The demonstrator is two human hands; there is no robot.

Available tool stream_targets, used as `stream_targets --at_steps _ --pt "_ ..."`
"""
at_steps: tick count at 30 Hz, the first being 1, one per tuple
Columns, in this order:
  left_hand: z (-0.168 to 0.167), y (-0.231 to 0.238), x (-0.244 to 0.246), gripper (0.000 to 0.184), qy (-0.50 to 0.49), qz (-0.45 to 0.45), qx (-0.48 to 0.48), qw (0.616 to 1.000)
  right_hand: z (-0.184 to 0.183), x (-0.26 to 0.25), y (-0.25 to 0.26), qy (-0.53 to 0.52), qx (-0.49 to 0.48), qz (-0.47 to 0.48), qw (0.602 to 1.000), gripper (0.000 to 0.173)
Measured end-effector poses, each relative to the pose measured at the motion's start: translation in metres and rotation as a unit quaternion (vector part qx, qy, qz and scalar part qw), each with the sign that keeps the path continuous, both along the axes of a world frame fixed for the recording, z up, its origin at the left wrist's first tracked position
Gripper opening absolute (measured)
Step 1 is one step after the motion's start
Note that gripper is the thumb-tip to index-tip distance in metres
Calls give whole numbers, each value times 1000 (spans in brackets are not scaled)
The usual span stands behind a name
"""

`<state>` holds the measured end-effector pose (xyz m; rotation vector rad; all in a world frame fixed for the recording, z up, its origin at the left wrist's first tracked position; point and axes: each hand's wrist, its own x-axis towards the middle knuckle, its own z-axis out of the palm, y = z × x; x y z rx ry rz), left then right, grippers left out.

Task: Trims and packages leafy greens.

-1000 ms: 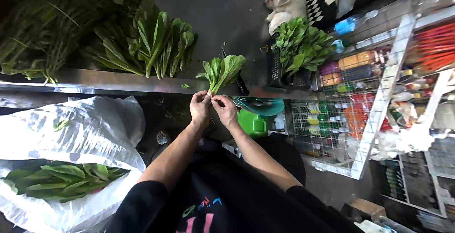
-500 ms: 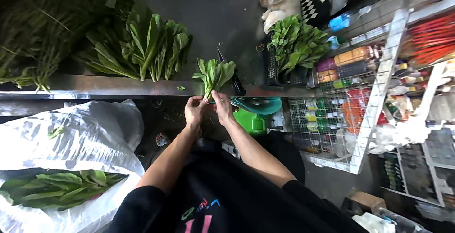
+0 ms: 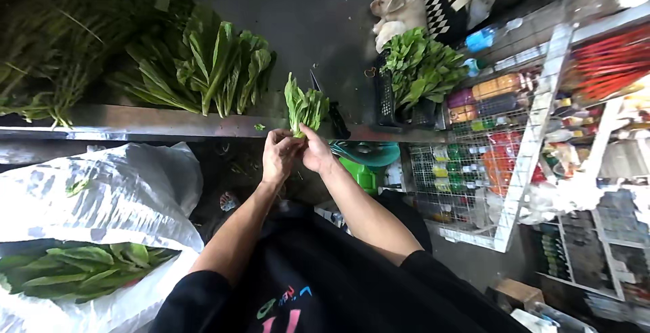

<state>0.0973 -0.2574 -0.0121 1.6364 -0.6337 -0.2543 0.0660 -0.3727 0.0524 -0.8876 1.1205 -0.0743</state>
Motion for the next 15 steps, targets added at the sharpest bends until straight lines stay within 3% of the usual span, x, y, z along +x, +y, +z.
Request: stream_targets --at_steps 4,9,15 --pt "4 9 8 10 -2 19 11 1000 3 4 -10 -30 -74 -29 996 36" --pt "1 25 37 17 80 4 128 989 21 -9 -30 -35 -119 -24 992 37" --pt "39 -24 76 25 60 -24 200 978 41 -59 -40 -91 -128 -11 988 35"
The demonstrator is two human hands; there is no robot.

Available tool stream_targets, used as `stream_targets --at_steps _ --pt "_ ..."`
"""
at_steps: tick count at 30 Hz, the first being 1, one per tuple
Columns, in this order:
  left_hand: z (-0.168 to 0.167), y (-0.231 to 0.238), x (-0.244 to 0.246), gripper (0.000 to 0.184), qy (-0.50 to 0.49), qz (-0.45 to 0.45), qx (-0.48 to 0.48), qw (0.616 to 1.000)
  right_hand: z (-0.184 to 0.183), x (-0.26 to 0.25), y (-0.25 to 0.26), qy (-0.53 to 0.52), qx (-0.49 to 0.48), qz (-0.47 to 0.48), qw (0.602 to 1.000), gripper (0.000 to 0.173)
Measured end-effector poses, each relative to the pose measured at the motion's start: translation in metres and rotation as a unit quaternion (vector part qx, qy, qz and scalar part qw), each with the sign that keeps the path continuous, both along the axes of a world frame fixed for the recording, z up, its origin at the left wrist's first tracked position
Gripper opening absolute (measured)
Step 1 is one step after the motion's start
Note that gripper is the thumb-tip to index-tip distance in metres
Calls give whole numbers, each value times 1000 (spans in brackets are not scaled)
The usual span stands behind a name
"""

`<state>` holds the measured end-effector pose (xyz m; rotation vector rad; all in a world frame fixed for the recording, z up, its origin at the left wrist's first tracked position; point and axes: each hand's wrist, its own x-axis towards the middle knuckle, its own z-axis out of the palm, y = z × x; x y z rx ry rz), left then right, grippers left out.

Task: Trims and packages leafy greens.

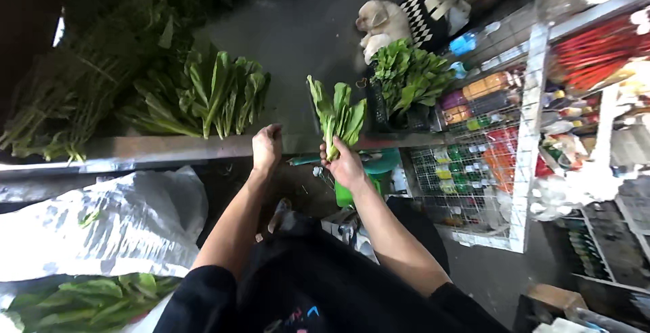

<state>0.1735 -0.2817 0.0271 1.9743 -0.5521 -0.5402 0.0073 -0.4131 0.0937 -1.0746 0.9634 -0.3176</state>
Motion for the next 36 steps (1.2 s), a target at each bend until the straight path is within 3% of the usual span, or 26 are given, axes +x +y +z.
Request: stream_targets --at_steps 3,5,7,8,10,12,13,15,17,19,21,28,33,36 --pt "5 -47 10 34 -15 -62 16 998 7 -12 -5 -38 -9 -1 999 34" --pt "-2 -71 12 71 -8 -137 77 988 10 -17 -9 -51 -21 0 999 33" --pt "-4 -84 13 92 -37 -165 133 977 10 -18 -18 -58 -33 14 998 30" --pt "-4 -84 10 91 -56 -161 128 977 9 -19 -22 -56 -39 22 997 27" --pt "5 -74 -1 63 -43 -123 85 988 2 -22 -30 -40 -53 38 997 28" --pt "21 -60 -19 45 61 -87 24 994 -5 -22 -35 -3 -122 62 991 32" --pt "25 -54 -30 46 155 -86 -35 984 -8 -20 -39 35 -189 83 978 37" --pt "27 -51 -54 57 348 -111 -166 916 -11 -16 -43 126 -319 146 928 44" --pt "27 -61 -77 47 403 -84 -241 879 -15 -15 -43 157 -380 224 884 48" --pt "17 -69 -91 29 399 -10 -256 881 -23 -17 -40 137 -413 281 856 43" --pt "8 -66 -99 29 391 33 -247 886 -31 -24 -38 96 -424 297 850 37" --pt "19 -37 -103 33 327 51 -282 900 -26 -34 -54 -21 -343 343 874 38" --pt "34 -14 -104 36 282 83 -290 911 -7 -27 -42 -71 -354 336 870 37" --pt "43 6 -101 36 254 85 -260 928 0 -20 -24 -92 -288 313 901 34"
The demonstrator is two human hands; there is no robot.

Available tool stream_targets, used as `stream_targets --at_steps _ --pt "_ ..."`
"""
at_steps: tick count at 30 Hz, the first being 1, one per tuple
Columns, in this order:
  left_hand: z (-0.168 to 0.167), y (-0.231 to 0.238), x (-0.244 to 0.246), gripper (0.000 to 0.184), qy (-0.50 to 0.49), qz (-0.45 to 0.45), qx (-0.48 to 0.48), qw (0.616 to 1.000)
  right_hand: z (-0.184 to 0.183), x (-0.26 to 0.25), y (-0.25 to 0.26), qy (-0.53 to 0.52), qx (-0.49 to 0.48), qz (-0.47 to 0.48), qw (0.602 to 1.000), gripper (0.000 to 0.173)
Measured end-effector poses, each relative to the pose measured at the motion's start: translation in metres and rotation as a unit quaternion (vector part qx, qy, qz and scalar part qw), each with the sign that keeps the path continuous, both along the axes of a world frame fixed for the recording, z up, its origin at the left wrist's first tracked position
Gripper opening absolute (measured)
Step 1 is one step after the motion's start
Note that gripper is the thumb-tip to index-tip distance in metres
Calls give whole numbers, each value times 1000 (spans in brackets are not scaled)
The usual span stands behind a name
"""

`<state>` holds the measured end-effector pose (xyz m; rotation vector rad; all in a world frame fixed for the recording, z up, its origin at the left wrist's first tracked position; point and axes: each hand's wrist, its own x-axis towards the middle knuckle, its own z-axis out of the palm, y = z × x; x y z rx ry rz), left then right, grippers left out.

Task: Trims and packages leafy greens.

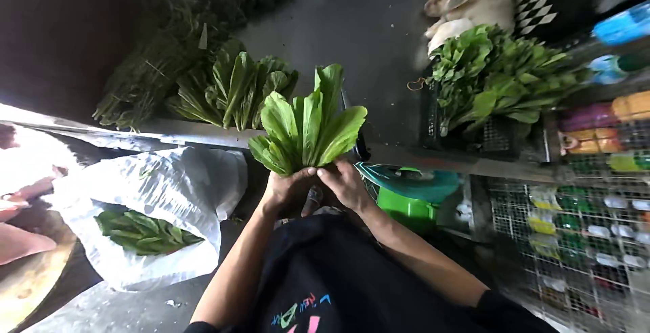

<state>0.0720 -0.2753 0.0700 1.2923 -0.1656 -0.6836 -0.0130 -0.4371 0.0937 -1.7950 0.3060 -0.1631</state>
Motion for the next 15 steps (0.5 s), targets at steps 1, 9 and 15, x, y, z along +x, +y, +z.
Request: stream_targets --at_steps 1,9,15 --pt "3 8 2 35 -7 -7 15 1000 3 3 7 9 30 -10 999 31" --pt "-15 83 11 37 7 71 -26 997 3 19 71 24 -94 -51 994 24" --pt "-22 168 23 40 43 199 -185 961 -9 41 146 -42 104 -85 990 24"
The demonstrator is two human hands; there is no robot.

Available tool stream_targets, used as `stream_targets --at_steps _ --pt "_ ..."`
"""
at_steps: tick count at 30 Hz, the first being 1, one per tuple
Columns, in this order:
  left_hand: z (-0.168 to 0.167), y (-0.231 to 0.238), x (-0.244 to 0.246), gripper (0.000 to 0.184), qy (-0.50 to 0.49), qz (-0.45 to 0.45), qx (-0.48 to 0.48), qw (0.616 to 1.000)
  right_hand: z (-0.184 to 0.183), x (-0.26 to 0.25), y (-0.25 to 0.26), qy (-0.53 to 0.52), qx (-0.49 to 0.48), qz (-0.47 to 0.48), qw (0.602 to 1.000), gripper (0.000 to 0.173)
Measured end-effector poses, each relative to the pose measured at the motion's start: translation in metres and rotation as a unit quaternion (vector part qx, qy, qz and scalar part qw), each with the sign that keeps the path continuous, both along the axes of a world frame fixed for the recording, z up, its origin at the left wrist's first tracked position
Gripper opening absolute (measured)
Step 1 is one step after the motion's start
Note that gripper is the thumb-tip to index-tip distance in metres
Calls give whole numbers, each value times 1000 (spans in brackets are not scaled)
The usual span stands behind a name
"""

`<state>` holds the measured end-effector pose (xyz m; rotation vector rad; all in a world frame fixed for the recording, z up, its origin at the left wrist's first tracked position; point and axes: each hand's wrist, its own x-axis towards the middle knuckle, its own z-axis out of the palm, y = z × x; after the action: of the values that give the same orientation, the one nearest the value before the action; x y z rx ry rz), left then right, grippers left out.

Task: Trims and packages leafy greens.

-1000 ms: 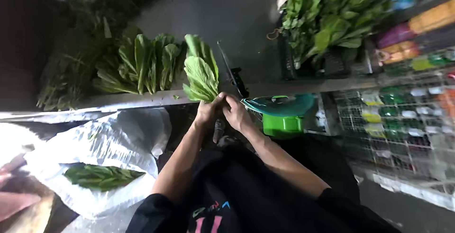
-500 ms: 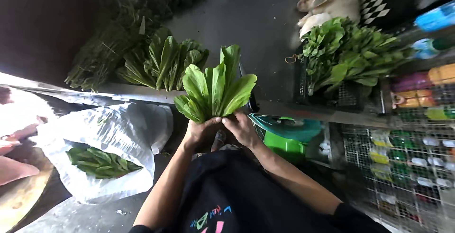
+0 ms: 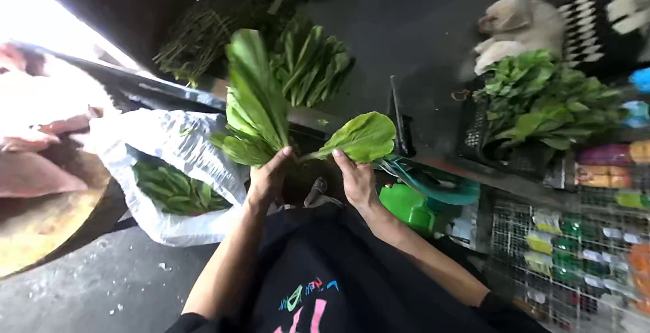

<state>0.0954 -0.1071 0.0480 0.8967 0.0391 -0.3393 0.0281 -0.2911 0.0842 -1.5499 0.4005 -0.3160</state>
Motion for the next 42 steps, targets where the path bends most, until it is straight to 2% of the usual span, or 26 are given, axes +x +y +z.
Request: stream_targets --at_steps 4,10,12,15,18,20,22,23,26,29,32,34,36,38,42 --pt "10 81 -2 39 -1 96 -33 995 -4 20 61 -11 82 102 991 27" --pt "16 184 -50 33 3 235 -29 972 2 47 158 8 99 319 943 27" --pt "15 203 -73 32 -1 271 -23 962 9 55 187 52 114 392 911 23" --pt "5 216 -101 35 -3 296 -5 955 7 66 227 184 97 454 867 26" --pt "-9 217 -120 35 8 325 20 946 -12 69 255 272 142 450 839 25" --pt "-19 216 -125 31 39 396 6 917 -20 61 265 243 155 423 859 23" --pt "-25 215 -127 28 68 470 -5 880 -22 48 271 168 92 417 888 26" --pt "-25 215 -129 28 72 493 -2 867 -21 39 273 133 20 433 891 27" --pt "-23 223 -138 27 65 522 -6 850 -29 26 288 33 -113 424 898 24" --pt "-27 240 -145 29 49 538 15 842 -41 26 302 -38 -157 441 883 20" --pt "-40 257 -154 33 66 541 44 837 -51 21 308 -46 -195 477 856 23" --pt "-49 257 -156 32 116 547 0 829 -53 18 309 -28 -188 474 860 22" --pt "-49 252 -152 22 164 565 -104 802 -46 13 311 -7 -167 471 866 19" --pt "-52 245 -152 17 170 571 -192 780 -39 6 311 2 -161 476 865 16" --pt "-54 242 -151 15 152 587 -223 763 -30 5 301 -80 -220 438 868 23"
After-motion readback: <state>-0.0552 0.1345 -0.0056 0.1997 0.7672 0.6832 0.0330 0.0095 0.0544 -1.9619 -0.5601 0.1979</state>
